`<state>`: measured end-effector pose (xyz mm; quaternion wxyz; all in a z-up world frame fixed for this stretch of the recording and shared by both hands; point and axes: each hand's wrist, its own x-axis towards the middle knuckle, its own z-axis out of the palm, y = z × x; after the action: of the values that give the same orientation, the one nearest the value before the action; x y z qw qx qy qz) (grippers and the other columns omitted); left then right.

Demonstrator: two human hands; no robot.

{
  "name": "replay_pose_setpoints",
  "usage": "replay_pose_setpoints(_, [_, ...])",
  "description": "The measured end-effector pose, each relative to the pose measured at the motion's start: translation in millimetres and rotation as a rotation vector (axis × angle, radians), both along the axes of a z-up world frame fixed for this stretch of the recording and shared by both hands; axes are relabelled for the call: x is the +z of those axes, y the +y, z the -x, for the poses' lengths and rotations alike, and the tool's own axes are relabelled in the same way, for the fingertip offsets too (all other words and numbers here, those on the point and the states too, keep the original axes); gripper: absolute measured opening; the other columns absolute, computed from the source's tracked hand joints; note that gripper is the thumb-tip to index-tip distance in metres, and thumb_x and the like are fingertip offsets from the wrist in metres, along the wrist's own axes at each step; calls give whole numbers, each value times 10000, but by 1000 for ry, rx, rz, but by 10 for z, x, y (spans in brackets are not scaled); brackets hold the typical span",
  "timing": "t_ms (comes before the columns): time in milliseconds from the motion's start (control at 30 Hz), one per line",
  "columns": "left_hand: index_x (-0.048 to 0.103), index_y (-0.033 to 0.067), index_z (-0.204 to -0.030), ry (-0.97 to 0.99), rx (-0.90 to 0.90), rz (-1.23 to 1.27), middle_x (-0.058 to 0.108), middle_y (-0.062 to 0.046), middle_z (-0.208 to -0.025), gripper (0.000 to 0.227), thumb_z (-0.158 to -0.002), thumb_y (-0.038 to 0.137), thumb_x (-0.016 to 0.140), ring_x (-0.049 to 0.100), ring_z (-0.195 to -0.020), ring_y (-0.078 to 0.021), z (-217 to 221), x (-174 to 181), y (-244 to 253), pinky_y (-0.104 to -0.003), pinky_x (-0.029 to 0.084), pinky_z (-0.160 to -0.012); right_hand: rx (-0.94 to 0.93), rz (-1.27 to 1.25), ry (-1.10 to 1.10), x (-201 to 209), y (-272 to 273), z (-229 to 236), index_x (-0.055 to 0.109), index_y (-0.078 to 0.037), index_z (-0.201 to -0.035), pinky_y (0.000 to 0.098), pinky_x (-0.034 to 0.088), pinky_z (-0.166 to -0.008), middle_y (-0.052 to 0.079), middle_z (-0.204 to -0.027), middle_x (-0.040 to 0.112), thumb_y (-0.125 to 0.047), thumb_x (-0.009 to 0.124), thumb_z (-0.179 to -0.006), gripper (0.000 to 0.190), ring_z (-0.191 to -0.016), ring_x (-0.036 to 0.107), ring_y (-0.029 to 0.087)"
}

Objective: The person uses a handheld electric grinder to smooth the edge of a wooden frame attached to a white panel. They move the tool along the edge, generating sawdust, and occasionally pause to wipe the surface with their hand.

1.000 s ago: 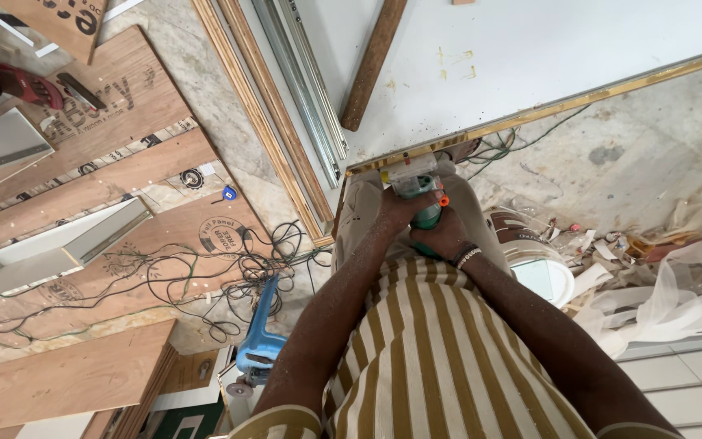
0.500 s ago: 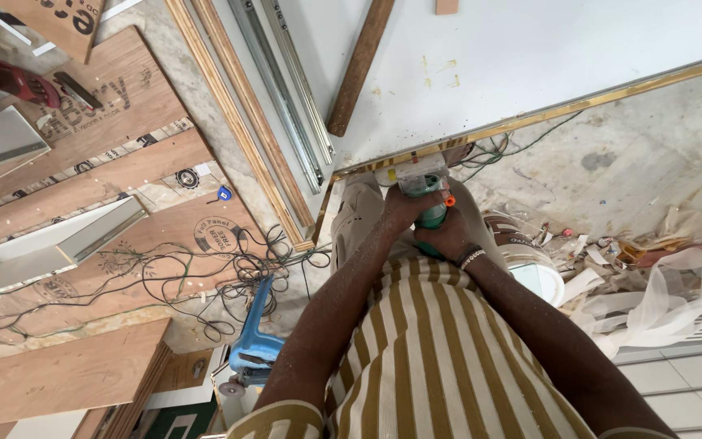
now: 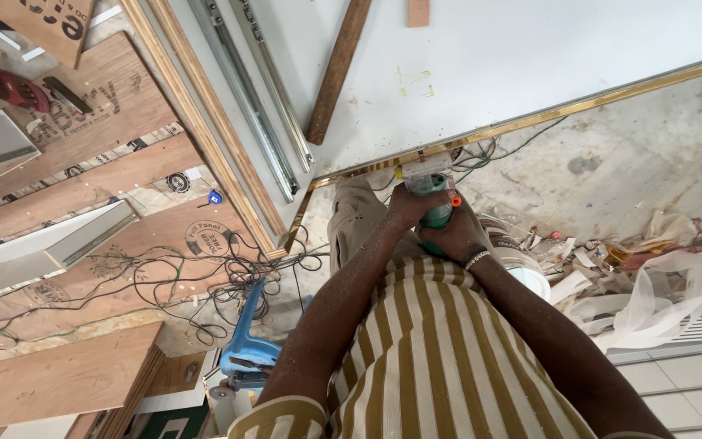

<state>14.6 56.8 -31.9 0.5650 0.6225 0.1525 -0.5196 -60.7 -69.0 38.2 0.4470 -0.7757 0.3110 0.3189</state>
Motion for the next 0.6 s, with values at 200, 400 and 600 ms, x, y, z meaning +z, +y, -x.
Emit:
replay_pose_setpoints(200, [729,33,-1164,-49,6,17,771,-118,-1138,649,-681,427,910,754,-1040,-220,36,22,-224,-369,627,-891,-32,-79,2,103,-261,-47,564,-39,-1277,402,568,-913,140,-1157,722,-327,859,-674,731,-1074,707,272])
replay_pose_setpoints(400, [722,45,-1166,-120,82,88,764,-112,-1141,639,-677,403,925,745,-1045,-218,57,45,-465,-368,631,-887,-72,-143,89,-54,-471,90,704,-5,-1040,393,608,-827,143,-985,777,-334,858,-686,507,-929,766,270])
replay_pose_setpoints(600, [748,65,-1153,-138,-16,-33,773,-98,-1149,596,-700,414,915,746,-1054,-201,61,141,-648,-344,617,-907,-75,-147,34,-209,-677,226,704,1,-1025,405,611,-811,154,-972,776,-271,849,-663,476,-915,764,285])
